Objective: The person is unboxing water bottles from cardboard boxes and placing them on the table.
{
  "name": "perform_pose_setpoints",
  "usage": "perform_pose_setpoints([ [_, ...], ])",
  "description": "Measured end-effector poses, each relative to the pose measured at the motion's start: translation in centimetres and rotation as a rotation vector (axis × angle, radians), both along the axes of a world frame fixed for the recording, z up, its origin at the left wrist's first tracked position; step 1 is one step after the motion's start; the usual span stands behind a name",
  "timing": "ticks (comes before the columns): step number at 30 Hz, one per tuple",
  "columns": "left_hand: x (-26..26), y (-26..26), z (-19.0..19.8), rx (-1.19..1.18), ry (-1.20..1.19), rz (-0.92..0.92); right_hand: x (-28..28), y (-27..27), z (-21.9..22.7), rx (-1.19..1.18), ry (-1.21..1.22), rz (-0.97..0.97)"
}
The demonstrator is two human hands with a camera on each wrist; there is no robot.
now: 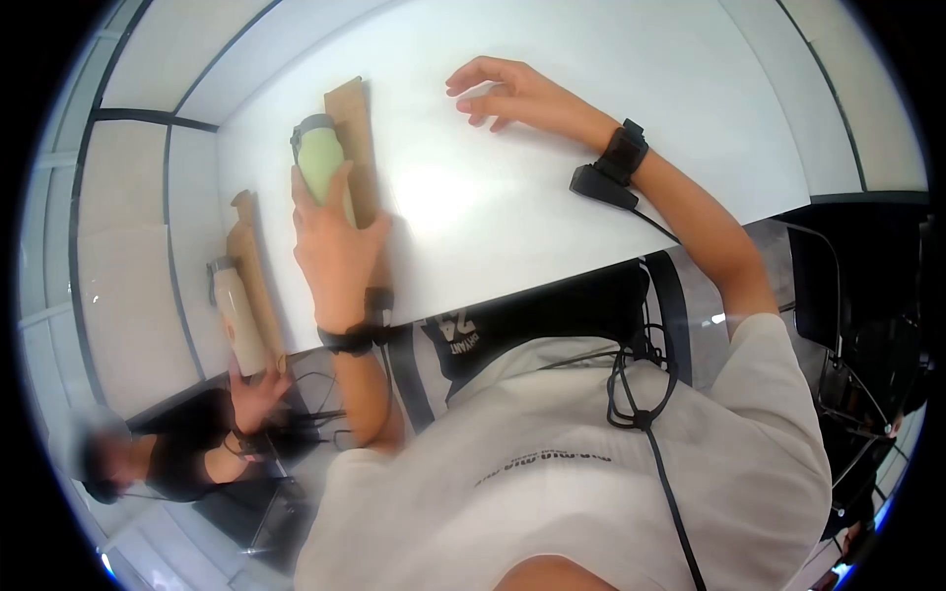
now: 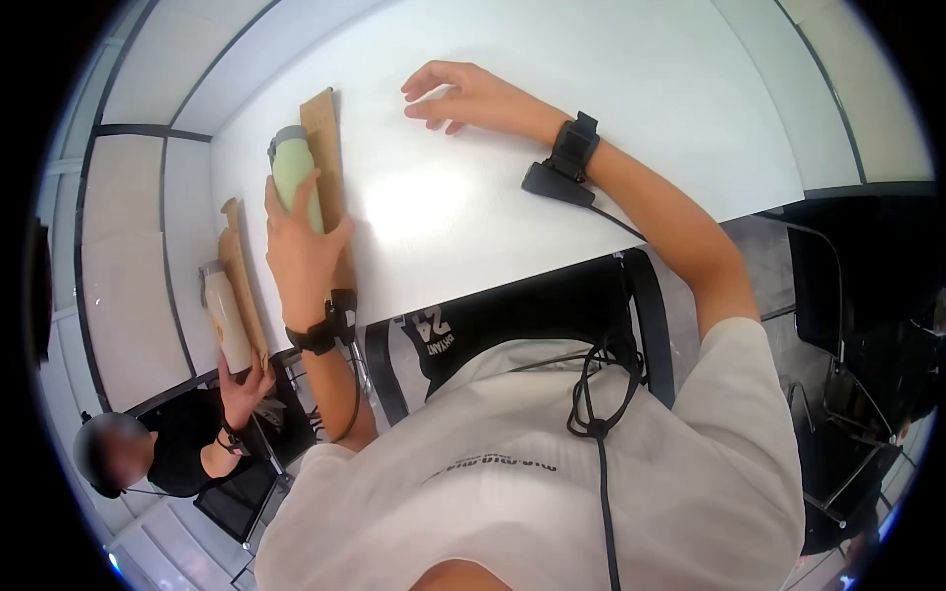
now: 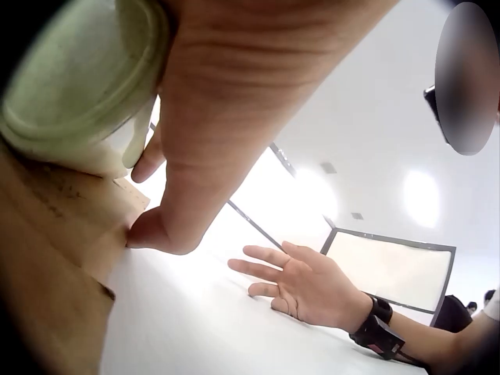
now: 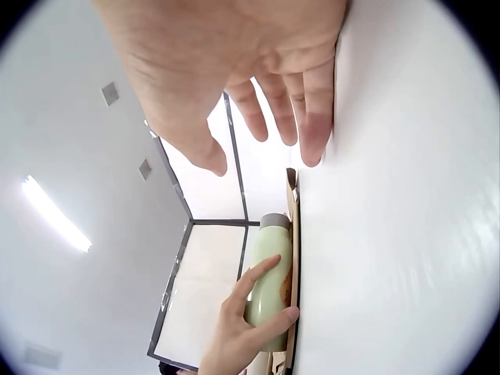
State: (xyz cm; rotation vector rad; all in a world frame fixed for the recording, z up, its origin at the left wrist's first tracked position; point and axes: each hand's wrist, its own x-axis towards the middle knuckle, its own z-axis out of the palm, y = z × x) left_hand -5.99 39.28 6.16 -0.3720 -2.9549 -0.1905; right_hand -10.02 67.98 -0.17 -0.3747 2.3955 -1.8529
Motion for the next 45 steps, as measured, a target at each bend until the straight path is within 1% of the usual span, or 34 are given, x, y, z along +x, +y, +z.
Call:
perform_pose_setpoints([
  [6,-0.7,0.0,0.2,0.022,-0.004,0.012,0.0,0.0,0.1,-0.014,0.014,0.004],
  [8,-0.8,0.1,0.5,0.032,-0.042,0.029,0.0,-0.1,0.0,-0.011,0.026,0.002],
  [10,-0.7,0.0,0.4,0.025,-0.017,0.024,-0.1,-0.1,0.0,-0.010,0.011,0.005],
  [14,-1.0,-0.7,0.1,0.065,-0.027,0.046,0.1,-0.2,0.3,-0.018,-0.017,0.008],
  [18,-1.4,-1.0,0.1,0.117,-0.024,0.071,0.3,-0.1,0.5,-0.003,0.005,-0.003],
  [20,-1.4,-0.9,0.3,0.103,-0.012,0.069,0.0,-0.1,0.4,0.004,-0.007,0.003],
  [22,-1.2,-0.8,0.6,0.139,-0.048,0.068,0.2,-0.2,0.5,0.012,-0.008,-0.006],
  [25,-1.3,-0.7,0.4,0.094,-0.015,0.053,0.2,-0.1,0.5,0.013,-0.007,-0.003],
  [32,-1.3,-0.7,0.4,0.060,-0.049,0.096,-0.1,-0.1,0.1,-0.009,0.002,0.008],
  [34,-1.2,-0.8,0.2,0.033,0.003,0.063,0.1,-0.2,0.3,0.012,0.009,0.000],
  [38,-1.2,-1.0,0.2,0.060,-0.027,0.082,0.2,-0.1,0.4,-0.021,-0.015,0.017],
  [39,-1.1,-0.7,0.6,0.058,-0.068,0.120,0.4,0.0,0.6,-0.018,-0.016,0.013],
  [42,-1.1,-1.8,0.1,0.019,-0.009,0.069,0.4,0.2,0.9,-0.037,-0.024,0.021],
  [45,-0.7,-3.5,0.6,0.028,-0.041,0.102,0.4,0.1,0.5,0.005,0.021,0.020],
])
